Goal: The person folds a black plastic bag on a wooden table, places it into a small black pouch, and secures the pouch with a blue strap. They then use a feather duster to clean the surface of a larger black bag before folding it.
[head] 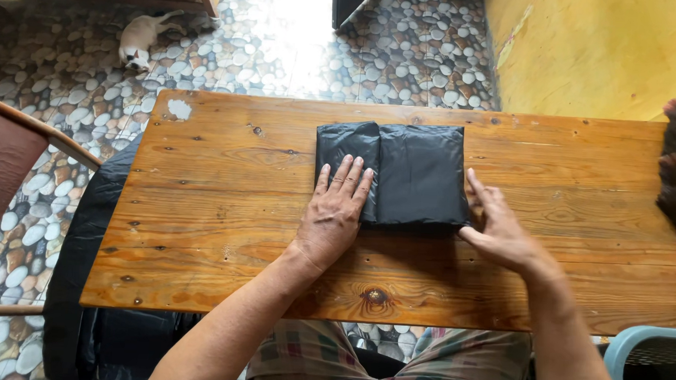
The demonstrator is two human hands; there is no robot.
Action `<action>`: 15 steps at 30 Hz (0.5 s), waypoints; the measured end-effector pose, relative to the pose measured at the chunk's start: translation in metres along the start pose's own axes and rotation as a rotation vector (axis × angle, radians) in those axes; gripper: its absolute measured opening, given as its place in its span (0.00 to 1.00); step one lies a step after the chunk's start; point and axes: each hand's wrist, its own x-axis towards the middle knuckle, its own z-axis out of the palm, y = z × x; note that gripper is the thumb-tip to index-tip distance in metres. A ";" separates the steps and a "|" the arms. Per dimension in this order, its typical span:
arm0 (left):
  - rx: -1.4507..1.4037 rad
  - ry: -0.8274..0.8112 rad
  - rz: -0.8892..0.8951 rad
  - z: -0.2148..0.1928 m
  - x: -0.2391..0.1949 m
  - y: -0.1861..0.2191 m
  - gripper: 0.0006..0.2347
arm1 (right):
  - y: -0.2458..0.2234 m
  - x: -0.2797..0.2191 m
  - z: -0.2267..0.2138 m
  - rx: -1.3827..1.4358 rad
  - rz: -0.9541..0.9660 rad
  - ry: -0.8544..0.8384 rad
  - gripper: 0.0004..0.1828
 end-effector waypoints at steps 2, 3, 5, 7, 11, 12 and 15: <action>0.004 -0.003 0.000 -0.003 0.000 0.000 0.33 | -0.036 -0.001 -0.018 0.055 -0.044 -0.006 0.55; 0.010 -0.002 0.005 -0.004 0.001 0.001 0.32 | -0.053 -0.002 -0.028 0.110 -0.089 -0.006 0.51; 0.018 -0.001 0.012 -0.003 0.001 0.000 0.32 | -0.071 0.017 -0.006 -0.015 -0.053 0.115 0.42; 0.028 -0.004 0.023 -0.003 0.000 0.001 0.32 | -0.085 0.032 0.013 -0.136 -0.013 0.237 0.38; 0.043 0.008 0.012 -0.011 0.001 -0.001 0.33 | -0.079 0.062 0.042 -0.417 -0.010 0.219 0.41; 0.037 0.008 -0.002 -0.014 -0.001 -0.001 0.33 | -0.070 0.067 0.051 -0.508 -0.023 0.203 0.41; 0.001 0.009 -0.003 -0.016 -0.001 -0.002 0.34 | -0.069 0.069 0.055 -0.604 -0.024 0.187 0.42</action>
